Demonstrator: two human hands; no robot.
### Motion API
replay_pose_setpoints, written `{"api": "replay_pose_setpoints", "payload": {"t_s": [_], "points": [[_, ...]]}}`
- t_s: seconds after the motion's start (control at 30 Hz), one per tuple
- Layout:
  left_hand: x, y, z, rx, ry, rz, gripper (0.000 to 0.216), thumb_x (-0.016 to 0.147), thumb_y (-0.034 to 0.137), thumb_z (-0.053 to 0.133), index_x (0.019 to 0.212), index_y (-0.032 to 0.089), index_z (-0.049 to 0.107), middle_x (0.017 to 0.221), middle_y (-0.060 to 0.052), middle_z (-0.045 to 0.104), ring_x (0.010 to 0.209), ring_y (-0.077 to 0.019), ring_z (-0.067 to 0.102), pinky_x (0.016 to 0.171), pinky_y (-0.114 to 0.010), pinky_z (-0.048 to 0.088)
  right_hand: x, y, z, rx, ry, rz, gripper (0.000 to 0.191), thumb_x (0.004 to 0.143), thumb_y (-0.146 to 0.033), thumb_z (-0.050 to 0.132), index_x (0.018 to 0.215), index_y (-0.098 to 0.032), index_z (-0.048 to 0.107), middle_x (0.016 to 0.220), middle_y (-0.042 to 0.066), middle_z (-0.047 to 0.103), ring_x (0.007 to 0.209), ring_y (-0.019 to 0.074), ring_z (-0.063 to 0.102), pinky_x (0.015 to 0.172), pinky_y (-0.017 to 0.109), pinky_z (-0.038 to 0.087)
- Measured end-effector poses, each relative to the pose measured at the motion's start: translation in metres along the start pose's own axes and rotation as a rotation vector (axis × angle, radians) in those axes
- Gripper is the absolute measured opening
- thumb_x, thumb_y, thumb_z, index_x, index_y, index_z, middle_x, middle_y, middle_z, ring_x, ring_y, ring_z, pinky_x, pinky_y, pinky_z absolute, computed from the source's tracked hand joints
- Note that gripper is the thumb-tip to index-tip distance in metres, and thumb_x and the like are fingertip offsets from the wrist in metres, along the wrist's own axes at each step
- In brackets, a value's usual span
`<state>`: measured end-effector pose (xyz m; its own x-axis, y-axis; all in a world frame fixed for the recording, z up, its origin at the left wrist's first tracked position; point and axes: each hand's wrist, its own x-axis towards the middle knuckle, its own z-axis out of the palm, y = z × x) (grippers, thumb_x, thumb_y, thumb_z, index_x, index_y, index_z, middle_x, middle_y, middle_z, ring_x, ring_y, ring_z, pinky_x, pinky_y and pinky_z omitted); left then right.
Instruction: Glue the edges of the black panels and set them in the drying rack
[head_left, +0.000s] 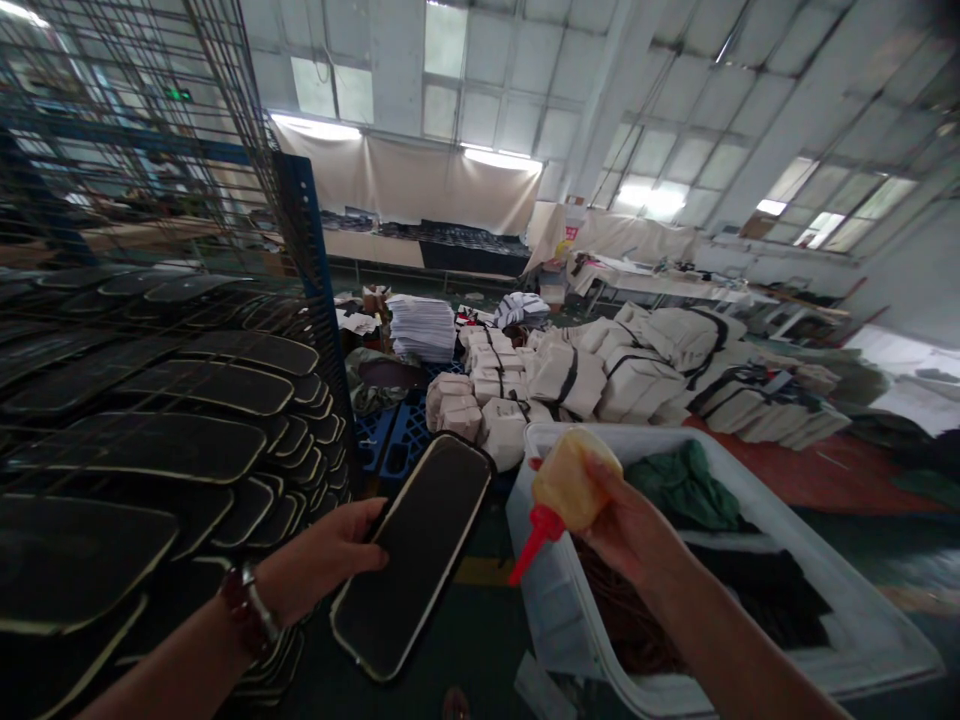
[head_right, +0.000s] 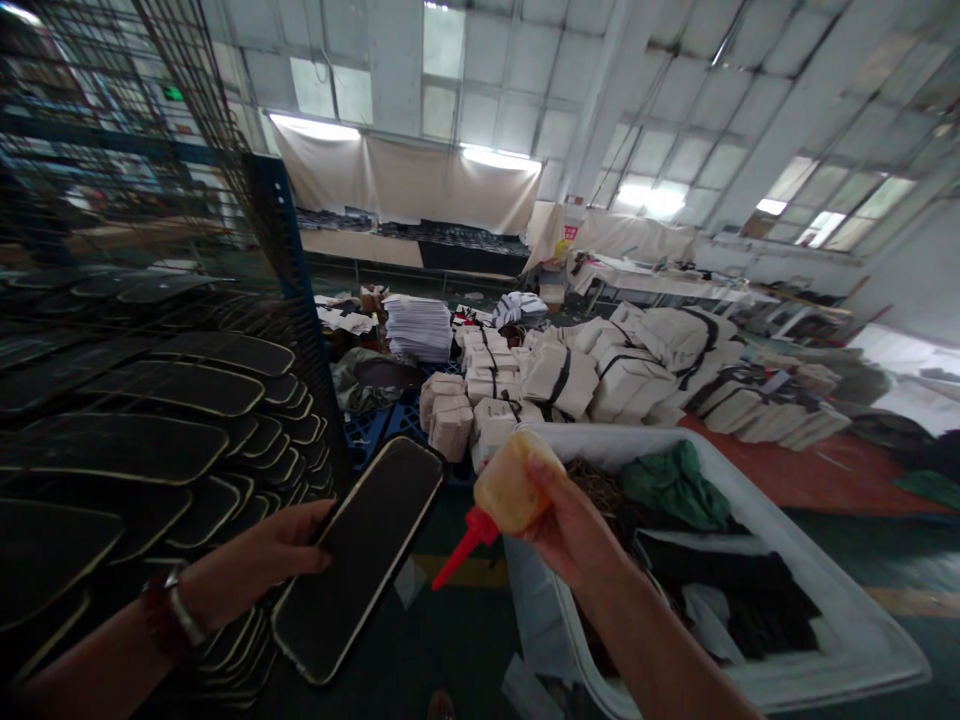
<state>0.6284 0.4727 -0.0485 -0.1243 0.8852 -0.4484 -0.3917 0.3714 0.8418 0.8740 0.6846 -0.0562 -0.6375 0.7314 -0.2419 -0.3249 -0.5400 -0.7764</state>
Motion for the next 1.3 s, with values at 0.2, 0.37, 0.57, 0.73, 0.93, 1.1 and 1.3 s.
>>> {"api": "replay_pose_setpoints", "payload": {"t_s": [0.2, 0.37, 0.57, 0.73, 0.93, 1.1, 1.3], "points": [[-0.021, -0.005, -0.012, 0.05, -0.023, -0.008, 0.029, 0.067, 0.017, 0.083, 0.095, 0.018, 0.081, 0.098, -0.011, 0.08, 0.088, -0.0293, 0.075, 0.078, -0.034, 0.059, 0.011, -0.037, 0.021, -0.255, -0.05, -0.444, 0.044, 0.079, -0.049, 0.089, 0.106, -0.019, 0.071, 0.095, 0.009, 0.071, 0.08, 0.0285, 0.069, 0.049, 0.029, 0.057], [-0.029, -0.012, -0.021, 0.087, -0.076, -0.048, 0.035, 0.071, 0.02, 0.082, 0.106, 0.022, 0.081, 0.102, -0.009, 0.08, 0.096, -0.0333, 0.074, 0.087, -0.041, 0.058, 0.014, -0.046, 0.045, -0.3, -0.167, -0.549, 0.044, 0.077, -0.045, 0.091, 0.108, -0.021, 0.072, 0.093, 0.005, 0.069, 0.081, 0.0252, 0.067, 0.071, 0.037, 0.06], [-0.034, -0.011, -0.019, 0.089, -0.159, -0.107, 0.034, 0.074, 0.018, 0.079, 0.107, 0.024, 0.08, 0.102, -0.009, 0.08, 0.101, -0.0361, 0.074, 0.09, -0.044, 0.057, 0.018, -0.041, 0.066, -0.342, -0.232, -0.524, 0.052, 0.069, -0.047, 0.094, 0.107, -0.02, 0.071, 0.1, 0.007, 0.069, 0.098, 0.0287, 0.064, 0.095, 0.045, 0.051], [-0.039, -0.008, -0.014, 0.102, -0.132, -0.136, 0.034, 0.073, 0.017, 0.078, 0.106, 0.025, 0.081, 0.098, -0.008, 0.08, 0.1, -0.0377, 0.074, 0.087, -0.045, 0.058, 0.022, -0.041, 0.071, -0.365, -0.255, -0.505, 0.052, 0.066, -0.048, 0.095, 0.105, -0.021, 0.071, 0.097, 0.005, 0.068, 0.097, 0.028, 0.064, 0.098, 0.047, 0.049], [-0.042, -0.011, -0.019, 0.073, -0.11, -0.122, 0.035, 0.07, 0.019, 0.08, 0.105, 0.027, 0.081, 0.105, -0.008, 0.08, 0.1, -0.0351, 0.074, 0.086, -0.042, 0.059, 0.022, -0.04, 0.058, -0.351, -0.278, -0.471, 0.051, 0.068, -0.044, 0.095, 0.106, -0.02, 0.072, 0.097, 0.005, 0.07, 0.092, 0.0262, 0.066, 0.093, 0.043, 0.051], [-0.043, -0.016, -0.027, 0.061, -0.126, -0.084, 0.037, 0.074, 0.019, 0.077, 0.109, 0.029, 0.08, 0.11, -0.004, 0.08, 0.1, -0.0297, 0.075, 0.085, -0.036, 0.059, 0.015, -0.038, 0.042, -0.335, -0.267, -0.434, 0.047, 0.068, -0.042, 0.096, 0.106, -0.024, 0.075, 0.101, 0.006, 0.071, 0.096, 0.0279, 0.067, 0.089, 0.038, 0.055], [-0.039, -0.019, -0.023, 0.0, -0.119, -0.029, 0.037, 0.076, 0.017, 0.075, 0.11, 0.032, 0.08, 0.109, -0.001, 0.081, 0.098, -0.0253, 0.075, 0.087, -0.034, 0.057, 0.011, -0.024, 0.028, -0.214, -0.14, -0.45, 0.041, 0.073, -0.041, 0.095, 0.107, -0.024, 0.077, 0.1, 0.006, 0.073, 0.09, 0.0233, 0.068, 0.079, 0.027, 0.058]]}}
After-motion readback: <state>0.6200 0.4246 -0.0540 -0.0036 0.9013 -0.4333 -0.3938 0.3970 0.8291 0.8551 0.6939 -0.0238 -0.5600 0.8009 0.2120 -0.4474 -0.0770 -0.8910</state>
